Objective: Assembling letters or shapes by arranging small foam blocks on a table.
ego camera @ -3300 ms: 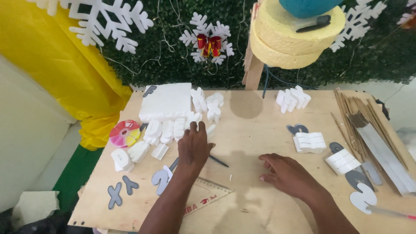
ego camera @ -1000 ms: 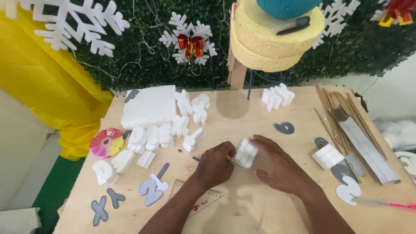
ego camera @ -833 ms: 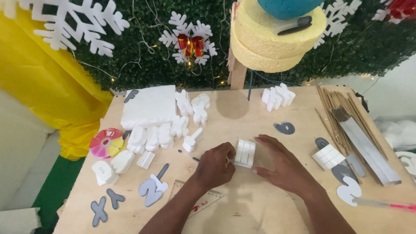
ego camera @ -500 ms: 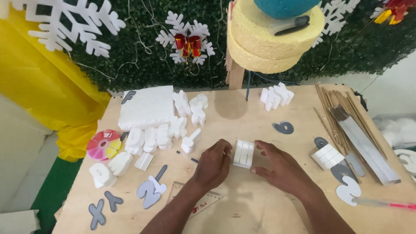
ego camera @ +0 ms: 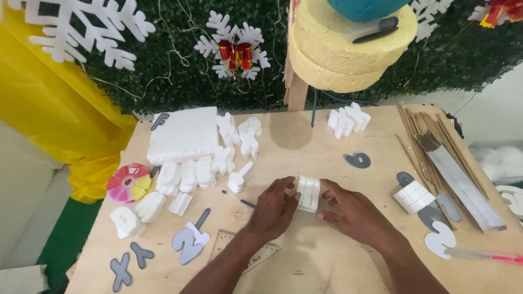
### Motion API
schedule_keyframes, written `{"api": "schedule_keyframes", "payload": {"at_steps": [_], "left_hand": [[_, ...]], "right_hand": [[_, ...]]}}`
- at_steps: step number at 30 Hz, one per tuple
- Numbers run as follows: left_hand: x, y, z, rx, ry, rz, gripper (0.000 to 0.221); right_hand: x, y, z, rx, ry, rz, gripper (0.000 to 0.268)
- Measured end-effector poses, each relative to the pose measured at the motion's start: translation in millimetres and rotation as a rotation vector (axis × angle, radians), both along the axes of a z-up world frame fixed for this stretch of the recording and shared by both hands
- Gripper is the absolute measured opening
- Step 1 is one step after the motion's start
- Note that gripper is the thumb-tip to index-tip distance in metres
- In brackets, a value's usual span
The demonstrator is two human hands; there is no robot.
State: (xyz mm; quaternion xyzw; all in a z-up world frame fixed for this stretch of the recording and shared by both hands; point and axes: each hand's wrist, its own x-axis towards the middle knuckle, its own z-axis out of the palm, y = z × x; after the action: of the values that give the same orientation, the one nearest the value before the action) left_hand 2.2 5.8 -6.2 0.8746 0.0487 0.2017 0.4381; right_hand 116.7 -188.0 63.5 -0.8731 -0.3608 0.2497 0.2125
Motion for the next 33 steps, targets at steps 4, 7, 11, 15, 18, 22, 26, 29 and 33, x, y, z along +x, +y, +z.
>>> {"api": "schedule_keyframes", "payload": {"at_steps": [4, 7, 11, 15, 18, 22, 26, 29, 33], "left_hand": [[1, 1, 3, 0.005, -0.017, -0.019, 0.039], [2, 2, 4, -0.015, 0.011, -0.020, 0.046], [2, 4, -8, 0.020, -0.038, 0.012, 0.042], [5, 8, -13, 0.032, -0.070, 0.023, 0.044], [4, 5, -6, 0.003, 0.038, 0.049, 0.044], [3, 3, -1, -0.011, -0.013, 0.035, 0.037], [3, 3, -1, -0.023, 0.021, 0.032, 0.038], [4, 3, -1, -0.029, -0.004, 0.035, 0.033], [4, 4, -2, -0.023, -0.019, 0.078, 0.025]], "right_hand": [[0, 0, -4, 0.011, 0.013, 0.004, 0.078], [-2, 1, 0, 0.009, 0.030, 0.017, 0.077], [-7, 0, 4, 0.027, 0.062, 0.033, 0.080], [-2, -2, 1, -0.003, 0.042, 0.043, 0.082], [-4, -1, 5, -0.033, 0.031, 0.036, 0.080], [-5, 1, 4, -0.042, 0.059, 0.014, 0.080], [-4, 1, -3, 0.004, 0.031, 0.062, 0.080], [-6, 4, -5, 0.048, 0.023, 0.085, 0.078], [-7, 5, -13, 0.109, 0.034, 0.078, 0.079]]}}
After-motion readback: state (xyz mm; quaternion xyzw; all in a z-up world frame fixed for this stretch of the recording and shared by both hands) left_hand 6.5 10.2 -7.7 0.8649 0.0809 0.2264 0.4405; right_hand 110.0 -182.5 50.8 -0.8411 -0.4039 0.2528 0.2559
